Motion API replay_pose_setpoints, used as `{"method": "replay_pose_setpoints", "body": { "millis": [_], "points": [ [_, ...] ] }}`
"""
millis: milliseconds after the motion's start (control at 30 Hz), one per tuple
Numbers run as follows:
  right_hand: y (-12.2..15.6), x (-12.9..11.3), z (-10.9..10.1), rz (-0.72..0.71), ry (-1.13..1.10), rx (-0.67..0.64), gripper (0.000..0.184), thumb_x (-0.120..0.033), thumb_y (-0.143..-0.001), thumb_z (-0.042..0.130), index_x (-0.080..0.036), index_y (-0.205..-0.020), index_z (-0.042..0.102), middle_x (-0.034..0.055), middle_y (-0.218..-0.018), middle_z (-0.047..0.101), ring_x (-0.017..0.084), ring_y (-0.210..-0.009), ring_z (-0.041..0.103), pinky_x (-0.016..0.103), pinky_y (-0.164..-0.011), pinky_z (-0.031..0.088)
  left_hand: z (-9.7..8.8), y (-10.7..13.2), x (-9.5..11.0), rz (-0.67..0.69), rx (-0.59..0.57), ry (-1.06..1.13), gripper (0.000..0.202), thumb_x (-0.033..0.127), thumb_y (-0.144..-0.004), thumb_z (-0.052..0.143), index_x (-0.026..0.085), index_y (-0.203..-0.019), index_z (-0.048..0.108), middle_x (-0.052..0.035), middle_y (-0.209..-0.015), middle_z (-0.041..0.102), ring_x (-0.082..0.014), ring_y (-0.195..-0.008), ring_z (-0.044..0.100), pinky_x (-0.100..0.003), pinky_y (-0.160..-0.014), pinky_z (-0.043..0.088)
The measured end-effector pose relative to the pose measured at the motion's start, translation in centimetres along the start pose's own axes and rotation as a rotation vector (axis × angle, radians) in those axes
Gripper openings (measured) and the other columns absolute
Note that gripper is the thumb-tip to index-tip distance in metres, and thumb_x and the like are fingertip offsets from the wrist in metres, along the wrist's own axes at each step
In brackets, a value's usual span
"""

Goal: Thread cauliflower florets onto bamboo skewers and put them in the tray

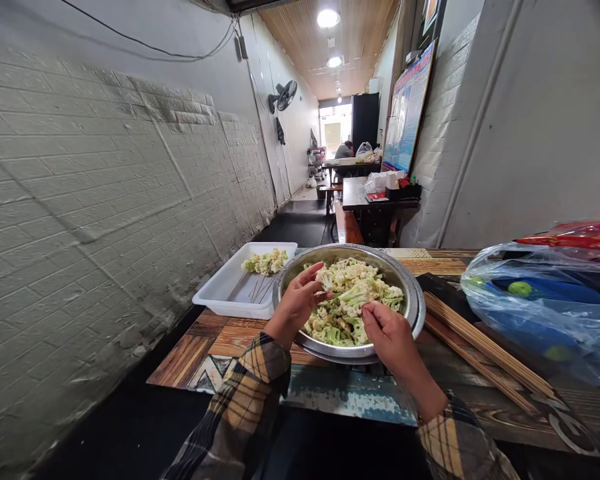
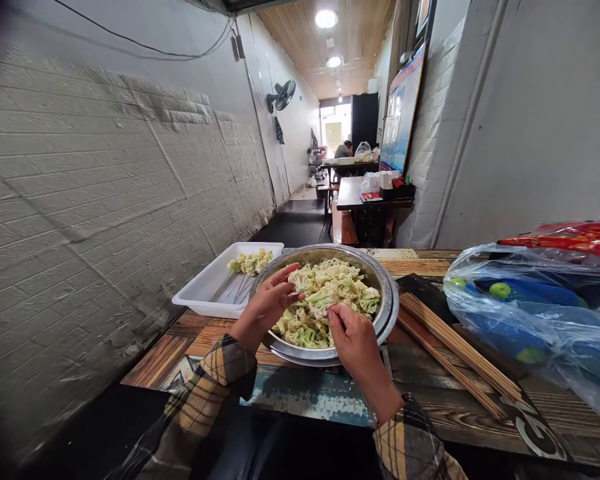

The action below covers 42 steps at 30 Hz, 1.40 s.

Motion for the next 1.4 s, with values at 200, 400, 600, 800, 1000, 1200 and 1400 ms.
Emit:
{"method": "replay_pose_setpoints", "body": {
  "millis": [200,400,600,800,1000,1200,1400],
  "points": [
    [-0.2,-0.5,0.2,-0.039,0.021,-0.108,0.029,-0.033,-0.095,0.039,-0.02,-0.077,0.057,0.0,-0.064,0.06,0.015,-0.062,0.057,0.025,-0.059,0.037,0.3,0.2,-0.7,0.028,-0.002,0.12,0.035,0.011,-0.06,0.075,0.015,-0.093,0.066,-0.0009,-0.087,0.065,-0.0105,-0.076,0.061,-0.03,-0.081,0.054],
    [-0.2,-0.7,0.6,-0.047,0.057,-0.225,0.028,-0.031,-0.095,0.039,-0.02,-0.075,0.056,-0.0004,-0.066,0.06,0.015,-0.063,0.057,0.025,-0.06,0.035,0.0,0.6,-0.5,0.094,-0.003,0.164,0.025,0.022,-0.066,0.078,0.014,-0.086,0.065,-0.0011,-0.088,0.065,-0.0109,-0.078,0.062,-0.03,-0.082,0.054],
    [-0.1,-0.5,1.0,-0.046,0.109,-0.28,0.029,-0.033,-0.095,0.038,-0.02,-0.075,0.055,0.0003,-0.067,0.06,0.016,-0.064,0.056,0.025,-0.061,0.035,-0.2,0.7,-0.6,0.098,0.003,0.156,0.031,0.025,-0.065,0.08,0.015,-0.09,0.065,-0.0018,-0.09,0.064,-0.0135,-0.082,0.063,-0.029,-0.078,0.053],
    [-0.1,-0.5,1.0,-0.008,0.131,-0.201,0.032,-0.036,-0.095,0.037,-0.02,-0.074,0.054,0.0004,-0.066,0.06,0.016,-0.063,0.056,0.026,-0.06,0.033,-0.4,0.7,-0.7,0.125,0.02,0.071,0.04,0.02,-0.062,0.081,0.016,-0.098,0.066,-0.0015,-0.091,0.063,-0.0071,-0.072,0.057,-0.015,-0.053,0.041],
    [0.0,-0.4,1.1,-0.008,0.137,-0.178,0.032,-0.037,-0.095,0.038,-0.02,-0.076,0.057,0.0008,-0.067,0.062,0.017,-0.065,0.058,0.026,-0.061,0.033,-0.2,1.0,-0.6,0.122,-0.048,0.128,0.033,0.029,-0.068,0.077,0.017,-0.096,0.062,-0.0015,-0.09,0.061,-0.011,-0.075,0.06,-0.028,-0.07,0.052],
    [0.1,-0.3,1.1,-0.03,0.14,-0.187,0.031,-0.035,-0.095,0.038,-0.02,-0.076,0.058,0.001,-0.069,0.063,0.017,-0.066,0.059,0.026,-0.06,0.032,-0.3,0.9,-0.4,0.193,0.039,0.126,0.032,0.023,-0.065,0.079,0.017,-0.093,0.063,0.0002,-0.087,0.058,-0.009,-0.073,0.055,-0.025,-0.068,0.052],
    [0.0,-0.3,1.0,-0.026,0.124,-0.194,0.032,-0.036,-0.095,0.038,-0.02,-0.075,0.057,0.0004,-0.066,0.061,0.016,-0.064,0.058,0.026,-0.059,0.032,-0.3,1.1,-0.4,0.22,0.05,0.085,0.032,0.023,-0.067,0.077,0.018,-0.096,0.066,-0.0014,-0.094,0.059,-0.0102,-0.08,0.055,-0.024,-0.071,0.05]
  ]
}}
Point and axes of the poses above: each hand's wrist, its own y-axis away from the middle knuckle, its own z-axis out of the palm, x = y × z, the point moved 3 cm from there along -y, towards the middle knuckle
